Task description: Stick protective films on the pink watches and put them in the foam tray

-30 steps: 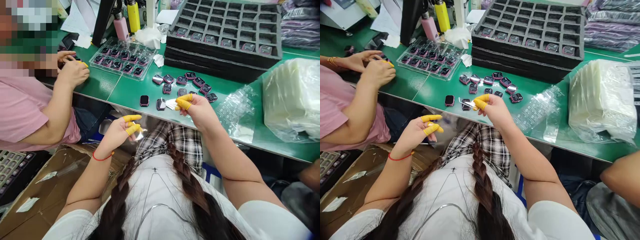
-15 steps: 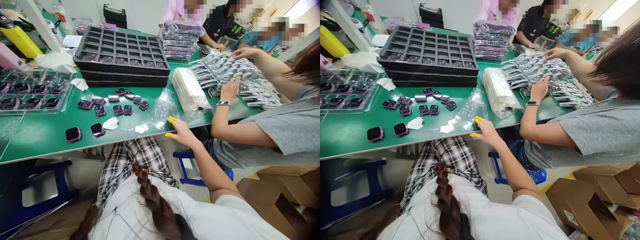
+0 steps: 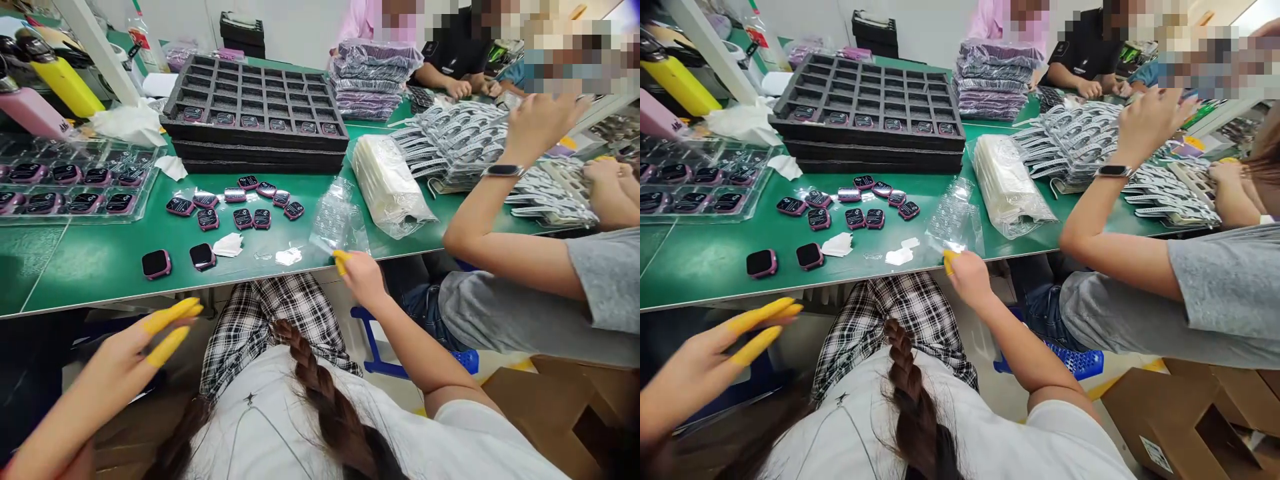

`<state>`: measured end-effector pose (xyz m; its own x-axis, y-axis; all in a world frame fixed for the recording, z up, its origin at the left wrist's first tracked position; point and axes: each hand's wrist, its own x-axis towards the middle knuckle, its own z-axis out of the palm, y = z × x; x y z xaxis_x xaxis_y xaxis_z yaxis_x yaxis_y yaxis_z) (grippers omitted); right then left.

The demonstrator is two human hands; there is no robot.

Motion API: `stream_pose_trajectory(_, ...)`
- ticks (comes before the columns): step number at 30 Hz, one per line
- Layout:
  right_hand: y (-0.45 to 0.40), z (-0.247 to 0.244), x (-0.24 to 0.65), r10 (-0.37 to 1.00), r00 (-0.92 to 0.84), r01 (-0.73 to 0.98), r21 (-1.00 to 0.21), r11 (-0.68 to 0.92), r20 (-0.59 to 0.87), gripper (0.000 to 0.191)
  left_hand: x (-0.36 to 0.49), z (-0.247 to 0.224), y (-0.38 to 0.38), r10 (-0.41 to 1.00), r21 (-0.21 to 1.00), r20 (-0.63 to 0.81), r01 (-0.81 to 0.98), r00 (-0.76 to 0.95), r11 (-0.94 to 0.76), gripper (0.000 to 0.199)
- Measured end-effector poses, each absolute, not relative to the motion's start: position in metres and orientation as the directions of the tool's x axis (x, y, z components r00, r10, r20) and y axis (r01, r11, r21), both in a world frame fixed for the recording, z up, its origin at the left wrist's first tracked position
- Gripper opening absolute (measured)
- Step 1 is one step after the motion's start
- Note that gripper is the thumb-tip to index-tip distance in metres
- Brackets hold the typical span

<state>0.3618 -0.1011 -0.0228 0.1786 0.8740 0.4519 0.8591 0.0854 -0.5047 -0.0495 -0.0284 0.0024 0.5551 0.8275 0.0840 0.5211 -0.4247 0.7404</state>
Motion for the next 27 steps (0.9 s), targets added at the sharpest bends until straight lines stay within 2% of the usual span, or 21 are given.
stream_pose_trajectory(1,-0.101,-0.02,0.361,0.824,0.266,0.839,-0.541,0.058,0.501,0.024,-0.029,0.003,-0.03,0.816,0.813,0.111,0.42,0.567,-0.402,0.035)
stream_pose_trajectory(2,-0.101,-0.016,0.357,0.762,0.361,0.801,-0.597,0.041,0.537,0.029,-0.003,0.002,-0.031,0.794,0.887,0.073,0.325,0.603,-0.328,0.039)
stream_pose_trajectory(3,-0.101,-0.011,0.352,0.697,0.468,0.726,-0.686,0.047,0.543,0.031,0.026,0.0,-0.034,0.752,0.939,0.07,0.211,0.655,-0.271,0.044)
stream_pose_trajectory(4,-0.102,-0.006,0.343,0.641,0.581,0.602,-0.795,0.077,0.502,0.029,0.056,-0.002,-0.036,0.743,0.967,0.111,0.1,0.66,-0.233,0.049)
stream_pose_trajectory(6,-0.107,0.001,0.32,0.614,0.742,0.21,-0.963,0.171,0.271,0.019,0.113,-0.006,-0.041,0.724,0.978,0.2,-0.09,0.66,-0.188,0.055)
stream_pose_trajectory(8,-0.118,0.003,0.293,0.705,0.708,-0.128,-0.977,0.173,0.032,0.015,0.158,-0.006,-0.04,0.758,0.961,0.22,-0.271,0.614,-0.06,0.064)
stream_pose_trajectory(10,-0.134,-0.004,0.27,0.806,0.591,-0.198,-0.975,0.097,-0.04,0.012,0.185,-0.002,-0.03,0.829,0.913,0.179,-0.404,0.529,0.061,0.069)
stream_pose_trajectory(12,-0.149,-0.015,0.259,0.875,0.48,-0.166,-0.986,0.027,-0.057,0.011,0.19,0.003,-0.016,0.898,0.874,0.119,-0.473,0.424,0.108,0.074)
stream_pose_trajectory(15,-0.161,-0.027,0.267,0.939,0.336,-0.059,-0.996,-0.06,-0.076,0.013,0.164,0.01,-0.001,0.955,0.877,0.119,-0.48,0.273,0.028,0.073)
stream_pose_trajectory(19,-0.145,-0.015,0.292,0.924,0.381,0.13,-0.989,-0.068,-0.013,0.031,0.101,0.018,-0.011,0.958,0.938,0.244,-0.289,0.153,-0.192,0.061)
stream_pose_trajectory(20,-0.136,-0.006,0.292,0.919,0.39,0.218,-0.976,-0.026,0.063,0.036,0.087,0.02,-0.017,0.953,0.943,0.271,-0.235,0.133,-0.235,0.06)
stream_pose_trajectory(21,-0.125,0.004,0.289,0.919,0.313,0.422,-0.902,0.091,0.239,0.037,0.074,0.021,-0.023,0.948,0.944,0.294,-0.19,0.121,-0.269,0.061)
stream_pose_trajectory(22,-0.112,0.015,0.283,0.907,0.157,0.559,-0.792,0.245,0.391,0.037,0.064,0.022,-0.029,0.939,0.939,0.325,-0.157,0.11,-0.306,0.063)
stream_pose_trajectory(23,-0.099,0.026,0.275,0.867,-0.01,0.621,-0.677,0.395,0.498,0.039,0.054,0.021,-0.035,0.932,0.935,0.346,-0.125,0.106,-0.333,0.066)
stream_pose_trajectory(25,-0.073,0.044,0.253,0.777,-0.251,0.632,-0.51,0.583,0.577,0.044,0.04,0.018,-0.044,0.92,0.925,0.38,-0.065,0.095,-0.375,0.07)
stream_pose_trajectory(27,-0.05,0.053,0.232,0.759,-0.374,0.603,-0.482,0.635,0.533,0.047,0.03,0.012,-0.049,0.905,0.907,0.422,-0.028,0.06,-0.421,0.074)
